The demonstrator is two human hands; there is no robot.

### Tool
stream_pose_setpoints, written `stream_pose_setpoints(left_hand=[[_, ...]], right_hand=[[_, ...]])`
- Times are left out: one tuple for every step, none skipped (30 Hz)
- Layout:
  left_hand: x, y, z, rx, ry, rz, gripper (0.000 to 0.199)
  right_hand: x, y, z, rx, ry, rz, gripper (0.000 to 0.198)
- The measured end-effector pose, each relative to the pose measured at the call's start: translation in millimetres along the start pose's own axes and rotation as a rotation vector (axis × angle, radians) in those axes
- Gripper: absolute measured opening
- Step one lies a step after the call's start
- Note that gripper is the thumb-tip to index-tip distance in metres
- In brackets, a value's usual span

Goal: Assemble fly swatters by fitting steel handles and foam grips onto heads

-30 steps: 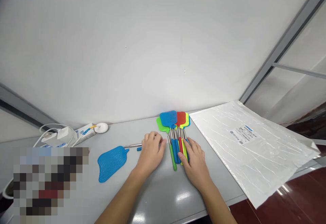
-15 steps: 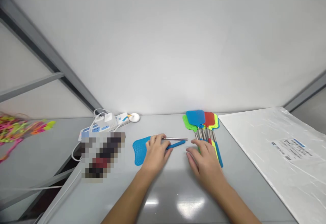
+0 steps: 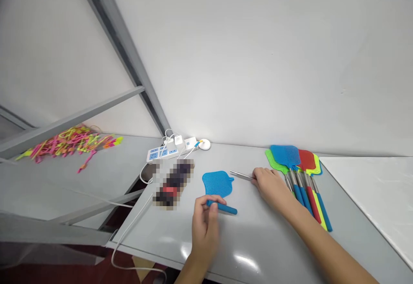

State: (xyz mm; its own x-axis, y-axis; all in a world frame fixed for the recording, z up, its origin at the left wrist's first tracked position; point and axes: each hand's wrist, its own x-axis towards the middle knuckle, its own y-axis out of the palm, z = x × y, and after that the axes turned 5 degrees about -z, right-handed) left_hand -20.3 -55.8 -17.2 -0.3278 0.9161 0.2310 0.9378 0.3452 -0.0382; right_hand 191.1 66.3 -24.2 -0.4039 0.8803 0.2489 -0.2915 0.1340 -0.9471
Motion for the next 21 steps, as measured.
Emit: stream_pose_setpoints(left_hand=[[-0.7,-2.9,-0.6,-0.056,-0.020,-0.070,0.020],[-0.4,-4.9,-1.7,-0.100,-0.028,-0.131,0.020],[0.7,-6.2,-3.4,-0.131,-0.028,-0.177,0.020],[1.9,-6.8,-5.4,-0.152,-0.023,-0.202,0.020],[3.0,-6.8,-7.7,-0.166,-0.015,-0.201,0.021],[3.4,-6.5,-10.2,-0.173,-0.008,-0.176,0.023],[3.0,-5.8,-12.6,-0.163,-0.001,-0.125,0.026],[1.6,-4.8,-15.0,-0.139,0.005,-0.056,0.030],[-0.8,-3.5,-17.2,-0.105,0.010,0.023,0.035],[-4.4,-1.9,-19.3,-0.068,0.015,0.104,0.038],[-9.0,0.0,-21.4,-0.032,0.019,0.180,0.041],[-14.6,1.9,-23.4,-0.004,0.025,0.250,0.042],[-21.1,3.8,-25.4,0.016,0.031,0.313,0.040],[-28.3,5.4,-27.5,0.031,0.040,0.372,0.038],[-35.9,6.5,-29.7,0.049,0.052,0.430,0.036],[-44.0,6.7,-32.0,0.070,0.067,0.488,0.033],[-52.1,6.1,-34.4,0.090,0.083,0.541,0.031],[-60.1,4.5,-36.8,0.110,0.096,0.585,0.028],[-67.7,2.1,-39.1,0.131,0.108,0.618,0.026],[-74.9,-0.9,-41.3,0.152,0.118,0.639,0.024],[-81.4,-4.0,-43.6,0.171,0.128,0.649,0.022]], right_hand=[[-7.0,-2.2,2.9,0.016,0.033,-0.017,0.013],[-15.1,-5.5,6.9,0.060,0.080,-0.043,0.014],[-23.9,-9.7,12.2,0.136,0.141,-0.081,0.014],[-33.0,-14.8,18.9,0.245,0.212,-0.137,0.015],[-42.0,-20.8,26.9,0.385,0.289,-0.206,0.016],[-50.7,-27.3,35.9,0.550,0.369,-0.277,0.017],[-58.7,-34.5,45.6,0.723,0.438,-0.349,0.017],[-65.8,-42.0,55.5,0.904,0.498,-0.399,0.017],[-71.9,-49.7,65.4,1.100,0.551,-0.440,0.020],[-77.0,-57.3,74.7,1.305,0.588,-0.478,0.026],[-81.2,-64.5,83.3,1.501,0.615,-0.510,0.032],[-84.9,-71.1,91.1,1.675,0.622,-0.557,0.037],[-88.2,-76.8,98.0,1.823,0.614,-0.603,0.041],[-91.5,-81.3,104.2,1.944,0.599,-0.637,0.044],[-95.3,-84.6,109.9,2.045,0.580,-0.664,0.045],[-99.6,-86.6,115.1,2.125,0.563,-0.674,0.046],[-104.7,-87.5,120.2,2.181,0.551,-0.685,0.047],[-110.7,-87.3,125.3,2.217,0.541,-0.690,0.047],[-117.4,-86.3,130.4,2.232,0.533,-0.695,0.047],[-124.8,-84.6,135.5,2.230,0.526,-0.704,0.047],[-132.6,-82.6,140.6,2.216,0.516,-0.712,0.047]])
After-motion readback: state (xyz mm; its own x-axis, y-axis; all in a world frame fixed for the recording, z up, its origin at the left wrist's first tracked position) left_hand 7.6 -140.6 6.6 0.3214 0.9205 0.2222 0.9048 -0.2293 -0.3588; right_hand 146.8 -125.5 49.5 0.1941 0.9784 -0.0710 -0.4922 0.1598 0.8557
